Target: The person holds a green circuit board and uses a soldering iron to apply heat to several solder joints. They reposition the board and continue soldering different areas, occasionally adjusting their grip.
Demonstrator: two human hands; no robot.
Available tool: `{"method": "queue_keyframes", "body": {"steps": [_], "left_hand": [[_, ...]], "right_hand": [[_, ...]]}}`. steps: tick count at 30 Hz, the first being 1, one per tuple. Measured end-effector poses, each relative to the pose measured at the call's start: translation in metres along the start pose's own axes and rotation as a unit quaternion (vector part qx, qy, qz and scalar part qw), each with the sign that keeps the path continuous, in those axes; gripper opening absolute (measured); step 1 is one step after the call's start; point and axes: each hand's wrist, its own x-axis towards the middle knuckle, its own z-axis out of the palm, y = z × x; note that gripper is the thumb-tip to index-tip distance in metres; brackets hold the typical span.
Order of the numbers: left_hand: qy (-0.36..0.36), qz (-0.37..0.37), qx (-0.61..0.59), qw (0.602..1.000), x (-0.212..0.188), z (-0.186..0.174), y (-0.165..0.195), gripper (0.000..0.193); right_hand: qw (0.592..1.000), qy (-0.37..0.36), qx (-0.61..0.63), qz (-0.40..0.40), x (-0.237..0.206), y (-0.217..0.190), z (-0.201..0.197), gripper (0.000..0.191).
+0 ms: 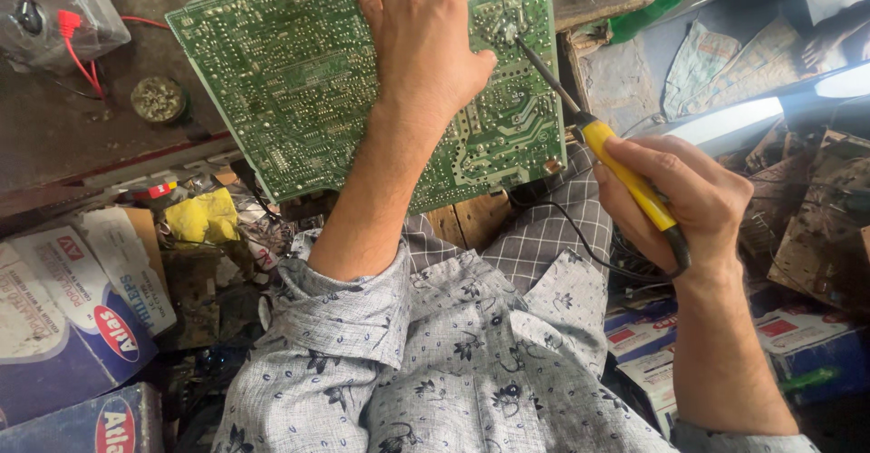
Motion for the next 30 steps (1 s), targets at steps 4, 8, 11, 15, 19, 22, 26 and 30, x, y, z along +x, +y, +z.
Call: {"method": "queue_keyframes", "body": {"steps": [4, 8, 11, 15, 19, 22, 26, 30], "left_hand": [[0.004, 0.009, 0.001, 1.000, -0.001, 0.003, -0.002, 0.115], [0.008, 0.009, 0.005, 1.000, 0.001, 0.006, -0.004, 0.116], [0.008, 0.005, 0.002, 1.000, 0.002, 0.007, -0.005, 0.119], [0.002, 0.008, 0.009, 1.000, -0.001, 0.008, -0.006, 0.119], [0.009, 0.013, 0.008, 1.000, -0.002, 0.008, -0.006, 0.117], [0.010, 0.008, 0.002, 1.000, -0.001, 0.007, -0.006, 0.117], [0.008, 0.012, 0.012, 1.000, -0.002, 0.006, -0.005, 0.116], [0.015, 0.011, 0.010, 1.000, -0.001, 0.004, -0.004, 0.117]], "right_hand": [[1.000, 0.011, 0.009, 0.005, -0.004, 0.002, 0.005, 0.024], [1.000, 0.012, 0.011, 0.011, -0.007, 0.003, 0.007, 0.021], [1.000, 0.016, 0.016, 0.003, -0.007, 0.005, 0.008, 0.024], [1.000, 0.019, 0.016, 0.009, -0.009, 0.006, 0.011, 0.023], [1.000, 0.020, 0.016, 0.001, -0.010, 0.004, 0.011, 0.023], [1.000, 0.022, 0.008, 0.008, -0.010, 0.003, 0.012, 0.022], [0.999, 0.026, 0.022, 0.022, -0.014, 0.006, 0.014, 0.020], [0.999, 0.035, 0.014, 0.035, -0.022, 0.016, 0.015, 0.017]]}}
